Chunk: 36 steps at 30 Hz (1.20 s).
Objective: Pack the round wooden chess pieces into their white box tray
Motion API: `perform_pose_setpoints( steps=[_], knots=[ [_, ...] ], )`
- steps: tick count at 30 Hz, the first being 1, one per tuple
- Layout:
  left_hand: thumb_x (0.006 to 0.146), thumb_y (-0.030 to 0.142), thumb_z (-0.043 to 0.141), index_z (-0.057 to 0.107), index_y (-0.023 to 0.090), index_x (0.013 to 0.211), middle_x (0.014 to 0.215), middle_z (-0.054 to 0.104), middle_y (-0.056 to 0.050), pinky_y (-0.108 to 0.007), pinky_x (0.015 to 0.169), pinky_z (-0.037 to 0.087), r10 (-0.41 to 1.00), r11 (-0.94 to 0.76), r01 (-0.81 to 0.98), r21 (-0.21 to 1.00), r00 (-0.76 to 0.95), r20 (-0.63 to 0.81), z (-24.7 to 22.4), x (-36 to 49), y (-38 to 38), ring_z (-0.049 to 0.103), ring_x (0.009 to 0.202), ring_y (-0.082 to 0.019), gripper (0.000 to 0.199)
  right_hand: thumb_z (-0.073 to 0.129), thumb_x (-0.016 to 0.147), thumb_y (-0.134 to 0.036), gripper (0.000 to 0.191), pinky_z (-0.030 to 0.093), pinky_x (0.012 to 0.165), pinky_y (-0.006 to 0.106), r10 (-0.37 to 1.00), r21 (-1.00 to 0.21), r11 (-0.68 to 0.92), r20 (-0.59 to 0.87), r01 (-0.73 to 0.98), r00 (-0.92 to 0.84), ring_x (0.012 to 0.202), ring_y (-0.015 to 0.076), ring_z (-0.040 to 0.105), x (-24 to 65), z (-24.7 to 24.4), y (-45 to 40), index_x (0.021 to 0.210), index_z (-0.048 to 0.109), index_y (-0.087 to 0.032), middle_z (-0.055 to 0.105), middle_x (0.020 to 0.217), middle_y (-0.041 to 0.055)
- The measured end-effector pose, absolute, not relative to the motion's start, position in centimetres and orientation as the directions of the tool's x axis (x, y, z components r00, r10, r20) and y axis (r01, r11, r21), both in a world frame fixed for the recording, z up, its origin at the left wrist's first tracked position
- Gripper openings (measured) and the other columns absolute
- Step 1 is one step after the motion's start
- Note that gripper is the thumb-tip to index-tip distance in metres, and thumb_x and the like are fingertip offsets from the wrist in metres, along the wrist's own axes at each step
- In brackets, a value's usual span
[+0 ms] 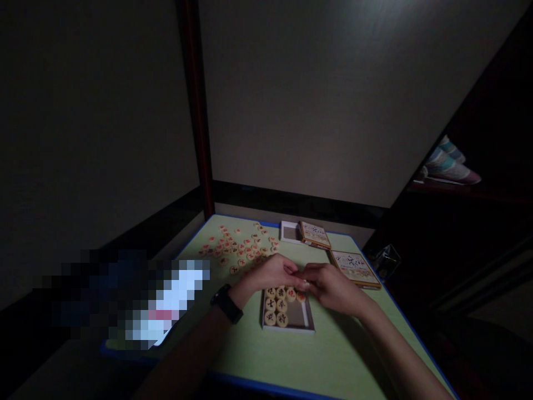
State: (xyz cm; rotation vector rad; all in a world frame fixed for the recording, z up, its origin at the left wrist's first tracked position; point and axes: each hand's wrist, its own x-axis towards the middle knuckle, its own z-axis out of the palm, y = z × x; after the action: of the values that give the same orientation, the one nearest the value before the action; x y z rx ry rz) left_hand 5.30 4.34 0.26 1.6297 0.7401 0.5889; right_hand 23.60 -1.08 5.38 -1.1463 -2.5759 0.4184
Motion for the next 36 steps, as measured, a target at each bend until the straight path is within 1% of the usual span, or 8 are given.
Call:
perform_pose_setpoints(
  steps=[6,9,12,19,23,27,31,36],
  knots=[
    [0.075,0.038,0.073,0.072,0.011,0.078,0.078,0.072,-0.006,-0.025,0.065,0.049,0.831,-0.21,0.171,0.963,0.55,0.084,0.2,5.0,5.3,0.063,0.072,-0.015,0.027,0.049,0.087,-0.011,0.026,0.032,0.06,0.025,0.796,-0.364,0.56,-0.012,0.744,-0.605,0.058,0.0119,0.052,23.6,6.3,-1.7,0.075,0.07,-0.018,0.064,0.064,-0.0003],
    [0.083,0.034,0.063,0.072,0.011,0.077,0.074,0.072,-0.006,-0.025,0.065,0.049,0.879,-0.316,0.28,0.906,0.446,0.169,-0.4,4.9,6.2,0.062,0.069,-0.015,0.025,0.052,0.08,-0.007,0.024,0.032,0.061,0.025,0.79,-0.346,0.564,-0.04,0.75,-0.612,0.06,0.012,0.054,23.8,6.2,-1.7,0.072,0.07,-0.02,0.065,0.063,-0.0018],
    [0.084,0.027,0.06,0.072,0.012,0.076,0.074,0.072,-0.005,-0.024,0.064,0.048,0.898,-0.366,0.39,0.845,0.388,0.209,-0.5,4.8,6.3,0.063,0.069,-0.015,0.021,0.057,0.078,-0.01,0.021,0.032,0.063,0.025,0.8,-0.324,0.561,-0.024,0.762,-0.599,0.065,0.0129,0.06,23.7,5.6,-1.5,0.074,0.074,-0.022,0.071,0.07,0.0001],
    [0.084,0.022,0.055,0.075,0.016,0.083,0.078,0.074,-0.002,-0.022,0.062,0.043,0.879,-0.447,0.59,0.673,0.429,0.208,0.7,4.7,4.4,0.064,0.068,-0.014,0.021,0.061,0.071,-0.011,0.014,0.022,0.056,0.029,0.849,-0.085,0.524,-0.032,0.847,-0.528,0.061,0.0158,0.059,22.3,4.6,-1.6,0.069,0.07,-0.021,0.069,0.064,0.0032],
    [0.085,0.024,0.056,0.076,0.019,0.085,0.079,0.075,-0.002,-0.022,0.064,0.043,0.846,-0.514,0.64,0.571,0.489,0.214,0.9,4.8,4.0,0.065,0.072,-0.015,0.021,0.059,0.073,-0.012,0.013,0.022,0.056,0.028,0.841,-0.144,0.531,-0.029,0.835,-0.54,0.06,0.0145,0.055,22.3,4.9,-1.7,0.069,0.068,-0.02,0.067,0.063,0.0021],
    [0.085,0.023,0.056,0.077,0.02,0.085,0.079,0.075,-0.002,-0.022,0.065,0.043,0.837,-0.53,0.652,0.542,0.506,0.209,1.0,4.8,3.9,0.065,0.071,-0.015,0.021,0.054,0.075,-0.008,0.02,0.027,0.058,0.026,0.812,-0.238,0.564,-0.01,0.79,-0.583,0.059,0.0122,0.052,23.0,5.3,-1.6,0.068,0.068,-0.02,0.065,0.063,-0.0005],
    [0.085,0.025,0.056,0.076,0.021,0.085,0.078,0.075,-0.001,-0.022,0.064,0.043,0.837,-0.532,0.646,0.547,0.498,0.226,0.8,4.7,3.9,0.065,0.071,-0.015,0.02,0.056,0.071,-0.006,0.019,0.025,0.057,0.026,0.821,-0.204,0.556,-0.019,0.806,-0.571,0.058,0.012,0.051,23.1,5.3,-1.5,0.065,0.067,-0.02,0.064,0.062,-0.001],
    [0.086,0.026,0.054,0.077,0.021,0.083,0.08,0.075,-0.002,-0.022,0.066,0.044,0.836,-0.538,0.673,0.507,0.504,0.219,0.9,4.8,3.8,0.064,0.071,-0.016,0.023,0.059,0.069,-0.01,0.015,0.022,0.054,0.025,0.84,-0.181,0.526,-0.042,0.831,-0.541,0.057,0.0124,0.051,22.8,4.8,-1.6,0.071,0.068,-0.021,0.066,0.065,-0.0002]
  ],
)
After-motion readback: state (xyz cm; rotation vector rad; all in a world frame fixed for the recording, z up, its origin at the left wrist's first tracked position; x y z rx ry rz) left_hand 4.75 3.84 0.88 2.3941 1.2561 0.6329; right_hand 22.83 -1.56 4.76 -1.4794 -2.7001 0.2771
